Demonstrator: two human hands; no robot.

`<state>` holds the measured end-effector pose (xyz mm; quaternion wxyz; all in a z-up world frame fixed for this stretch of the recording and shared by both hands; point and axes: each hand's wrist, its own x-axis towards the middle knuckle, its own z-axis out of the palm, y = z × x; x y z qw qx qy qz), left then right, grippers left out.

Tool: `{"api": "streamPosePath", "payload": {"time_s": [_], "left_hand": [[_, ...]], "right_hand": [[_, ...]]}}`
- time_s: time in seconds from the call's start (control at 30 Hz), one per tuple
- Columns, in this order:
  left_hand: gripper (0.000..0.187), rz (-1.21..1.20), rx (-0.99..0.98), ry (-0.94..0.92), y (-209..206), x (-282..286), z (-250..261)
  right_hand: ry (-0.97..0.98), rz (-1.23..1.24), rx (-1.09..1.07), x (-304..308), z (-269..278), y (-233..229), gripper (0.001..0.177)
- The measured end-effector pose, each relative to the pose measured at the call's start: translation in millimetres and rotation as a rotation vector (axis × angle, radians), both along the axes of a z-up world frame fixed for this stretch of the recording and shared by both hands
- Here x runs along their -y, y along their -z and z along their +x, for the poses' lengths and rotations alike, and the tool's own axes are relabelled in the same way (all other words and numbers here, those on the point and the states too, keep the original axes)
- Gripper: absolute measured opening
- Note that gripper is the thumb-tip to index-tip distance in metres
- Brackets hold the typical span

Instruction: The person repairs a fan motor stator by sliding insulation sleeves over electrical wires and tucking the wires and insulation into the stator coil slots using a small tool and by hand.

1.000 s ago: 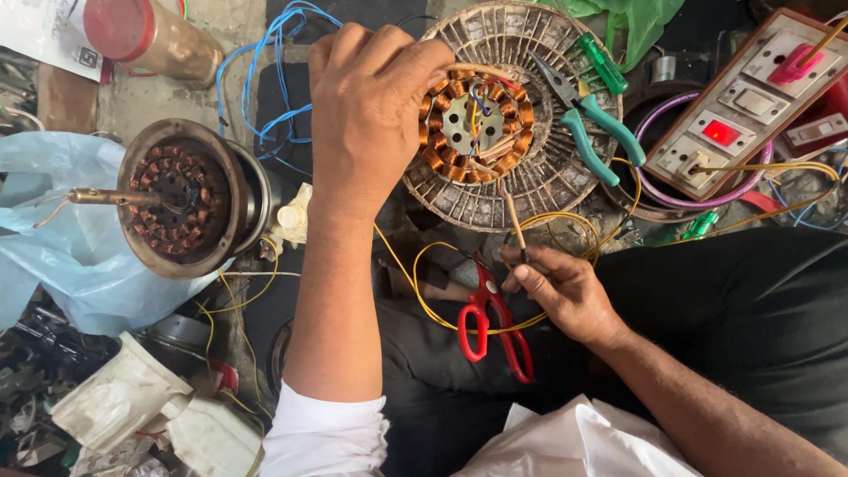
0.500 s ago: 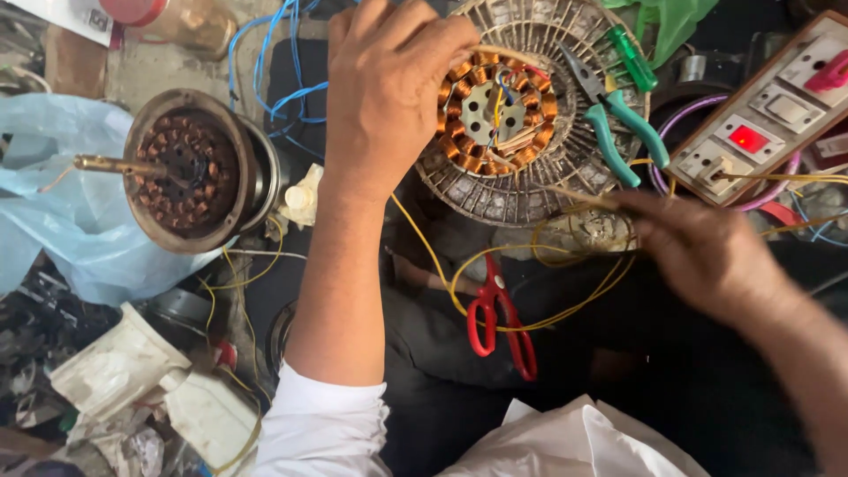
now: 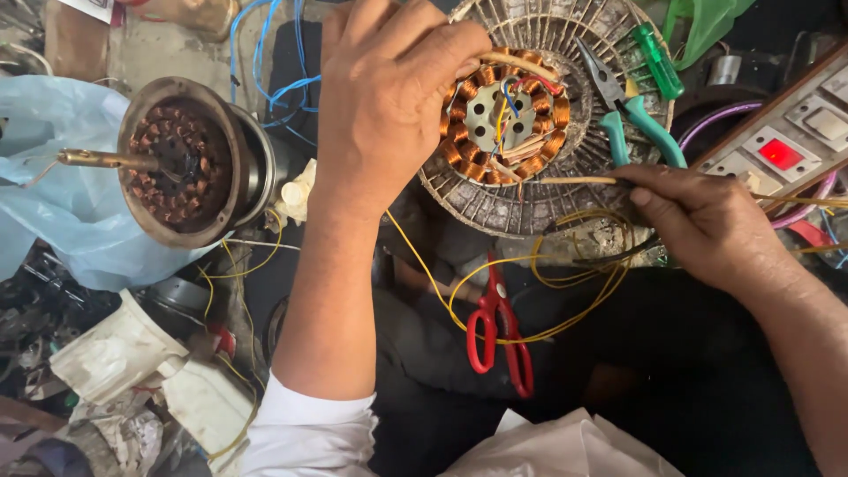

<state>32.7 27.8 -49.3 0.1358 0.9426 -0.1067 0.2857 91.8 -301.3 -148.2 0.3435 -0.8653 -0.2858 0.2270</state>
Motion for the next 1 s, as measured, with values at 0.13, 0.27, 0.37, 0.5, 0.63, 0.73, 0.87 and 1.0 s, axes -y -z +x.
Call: {"api": "streamPosePath", "payload": {"time_s": [0.13,0.27,0.37,0.5,0.63,0.73,0.87,1.0], "left_hand": [[0.023,0.004,0.025,0.016,-8,3,1],[0.021,-0.007,-0.005,0.013,-13,5,1],[0.020,-0.012,-0.013,0.012,-14,5,1],[0.019,-0.012,-0.002,0.010,-11,4,0],[0.015,-0.005,-0.036,-0.005,-5,0,-2],[0.017,-0.003,-0.034,-0.010,-3,0,-2],[0.017,-0.001,-0.035,-0.016,-2,0,-3],[0.018,0.001,-0.033,-0.019,-3,0,-2]], "right_hand": [[0.019,-0.045,-0.061,-3,-1,-6,0.032],[-0.002,-0.025,-0.035,-4,0,-7,0.032],[-0.005,-0.011,-0.039,-3,0,-6,0.031],[0.015,0.010,-0.081,-2,0,-3,0.031],[0.072,-0.027,-0.143,0,0,-5,0.033],[0.060,0.030,-0.136,-1,-1,-5,0.033],[0.069,0.005,-0.117,-2,-2,-6,0.033],[0.067,0.039,-0.050,-3,-2,-8,0.031]]}}
